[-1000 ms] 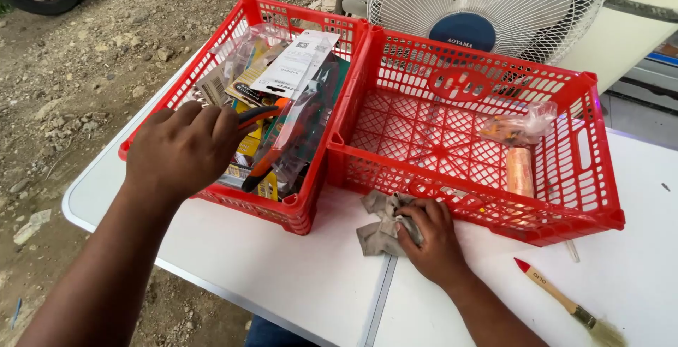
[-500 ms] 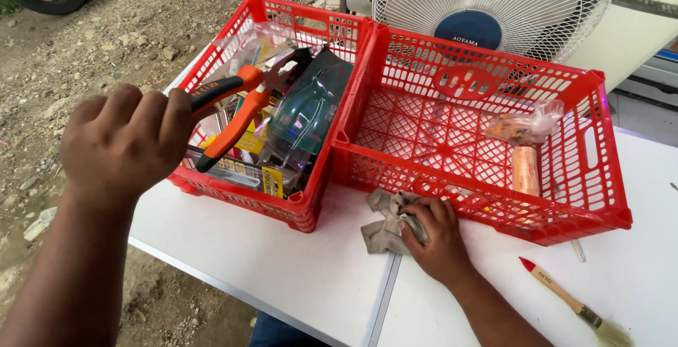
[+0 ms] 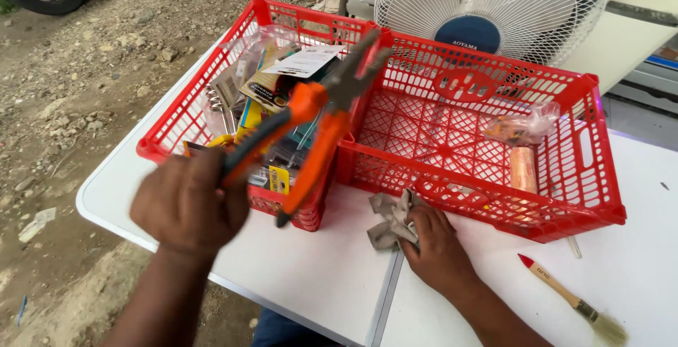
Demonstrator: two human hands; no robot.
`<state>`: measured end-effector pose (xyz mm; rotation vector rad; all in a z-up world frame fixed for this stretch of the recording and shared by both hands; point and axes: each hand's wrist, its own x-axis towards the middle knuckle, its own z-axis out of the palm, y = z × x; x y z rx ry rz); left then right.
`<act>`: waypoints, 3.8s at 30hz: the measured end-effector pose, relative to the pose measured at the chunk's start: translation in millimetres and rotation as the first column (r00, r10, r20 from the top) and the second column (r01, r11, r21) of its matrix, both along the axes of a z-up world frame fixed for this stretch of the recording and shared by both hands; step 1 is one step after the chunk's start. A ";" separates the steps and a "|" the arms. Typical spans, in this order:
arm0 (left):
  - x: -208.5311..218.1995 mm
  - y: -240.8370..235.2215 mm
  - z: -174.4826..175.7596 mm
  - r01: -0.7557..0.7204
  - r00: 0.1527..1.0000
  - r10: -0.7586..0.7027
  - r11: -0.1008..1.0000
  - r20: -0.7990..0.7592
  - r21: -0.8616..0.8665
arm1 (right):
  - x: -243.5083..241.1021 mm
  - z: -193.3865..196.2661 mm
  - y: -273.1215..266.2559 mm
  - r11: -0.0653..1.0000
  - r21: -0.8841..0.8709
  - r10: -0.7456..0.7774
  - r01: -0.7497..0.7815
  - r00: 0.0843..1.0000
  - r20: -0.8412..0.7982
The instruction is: The person wipes a pair of orange-handled pliers with a cloth, then places the pliers into a clear plastic packaging sleeve and slides a cardboard backing into the sleeve. The person then picks up a second packaged tool and wipes the plastic packaging with the cloth.
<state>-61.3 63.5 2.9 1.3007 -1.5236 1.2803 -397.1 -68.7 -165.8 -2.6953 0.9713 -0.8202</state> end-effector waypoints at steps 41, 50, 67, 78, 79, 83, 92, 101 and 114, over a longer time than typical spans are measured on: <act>-184.8 -81.1 -154.5 0.849 0.000 0.767 -0.338 -0.642 -0.405 | -17.4 21.5 28.2 0.452 0.836 -0.812 -0.311 0.245 0.530; -174.3 -81.7 -133.0 0.823 0.153 0.726 -0.469 -0.670 -0.320 | -39.5 17.1 6.1 0.577 0.814 -0.814 -0.068 0.029 0.580; -172.8 -81.0 -150.8 0.870 -0.031 0.818 -0.261 -0.575 -0.418 | -87.0 19.5 24.9 0.905 -0.237 -0.262 0.353 0.902 0.342; -177.3 -75.4 -161.4 0.894 0.069 0.752 -0.338 -0.656 -0.294 | -90.3 17.8 27.6 0.913 -0.365 -0.083 0.180 0.961 0.265; -177.9 -78.9 -164.1 0.894 0.063 0.747 -0.337 -0.662 -0.295 | -79.1 23.4 26.7 0.911 -0.373 -0.078 0.175 0.962 0.261; -179.0 -74.7 -166.5 0.898 0.025 0.779 -0.293 -0.627 -0.329 | -68.0 14.4 17.7 0.942 -0.317 -0.095 0.112 0.993 0.070; -173.4 -77.5 -153.2 0.870 0.052 0.758 -0.354 -0.650 -0.343 | -51.2 38.2 17.3 0.774 0.631 -0.624 0.045 0.222 0.749; -168.1 -80.3 -149.9 0.833 0.033 0.781 -0.366 -0.623 -0.414 | -42.2 45.3 18.1 0.561 0.601 -0.551 -0.569 0.285 0.784; -165.8 -73.7 -141.3 0.875 0.143 0.722 -0.412 -0.677 -0.254 | -108.5 -6.1 7.8 0.422 0.744 -0.437 -0.518 0.602 0.668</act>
